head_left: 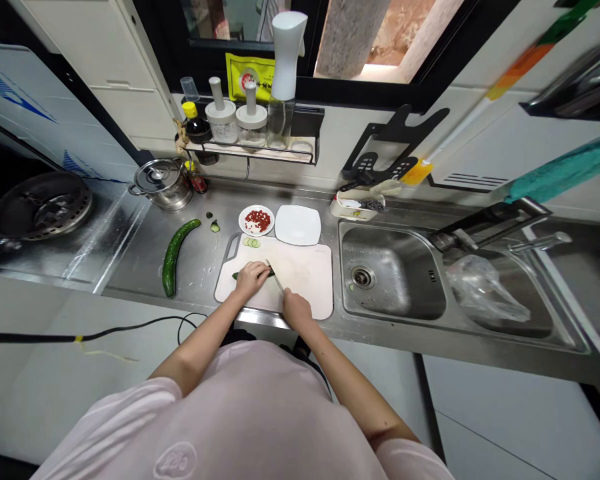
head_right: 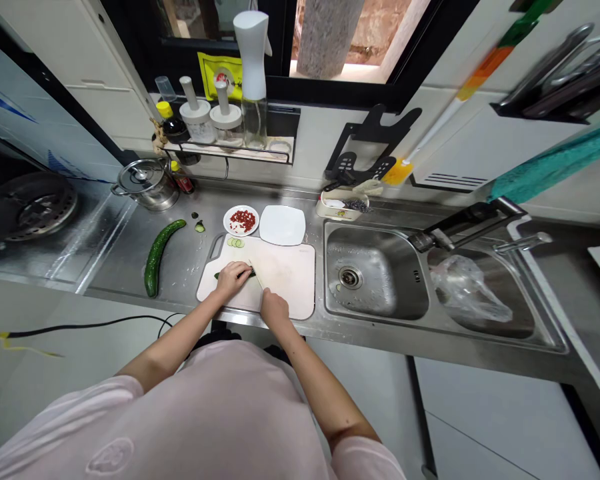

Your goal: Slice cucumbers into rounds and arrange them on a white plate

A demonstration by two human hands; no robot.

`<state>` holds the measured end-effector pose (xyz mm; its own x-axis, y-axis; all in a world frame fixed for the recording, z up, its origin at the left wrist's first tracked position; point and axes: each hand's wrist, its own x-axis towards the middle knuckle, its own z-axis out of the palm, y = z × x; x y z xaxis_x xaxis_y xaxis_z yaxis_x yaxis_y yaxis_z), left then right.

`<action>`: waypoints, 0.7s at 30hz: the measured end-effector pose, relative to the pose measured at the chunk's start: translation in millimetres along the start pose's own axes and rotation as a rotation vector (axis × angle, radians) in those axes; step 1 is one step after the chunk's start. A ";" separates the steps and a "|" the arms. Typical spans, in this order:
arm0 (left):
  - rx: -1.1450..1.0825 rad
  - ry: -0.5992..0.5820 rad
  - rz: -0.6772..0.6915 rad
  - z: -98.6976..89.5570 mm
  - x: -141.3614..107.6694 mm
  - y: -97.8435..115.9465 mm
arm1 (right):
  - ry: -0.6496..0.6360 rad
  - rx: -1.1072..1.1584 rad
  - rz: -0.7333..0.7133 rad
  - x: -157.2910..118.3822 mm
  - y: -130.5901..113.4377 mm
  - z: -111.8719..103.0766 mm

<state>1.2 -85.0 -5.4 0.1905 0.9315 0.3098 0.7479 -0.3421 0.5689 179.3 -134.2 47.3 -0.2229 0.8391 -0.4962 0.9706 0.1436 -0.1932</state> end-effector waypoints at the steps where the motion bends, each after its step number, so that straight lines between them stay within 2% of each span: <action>1: 0.000 0.000 0.000 0.0 0.0 -0.2 | 0.011 0.001 -0.001 3.2 -1.6 -0.7; 12: 0.008 -0.013 -0.011 -2.3 0.2 2.0 | 0.048 0.041 0.003 31.5 -18.8 -12.5; 21: 0.005 -0.002 -0.001 -2.0 -0.4 0.7 | 0.053 0.028 0.003 25.0 -17.6 -14.4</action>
<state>0.3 -85.9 -3.6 0.1913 0.9319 0.3081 0.7512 -0.3410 0.5651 158.0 -108.2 50.5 -0.2138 0.8663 -0.4515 0.9682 0.1265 -0.2157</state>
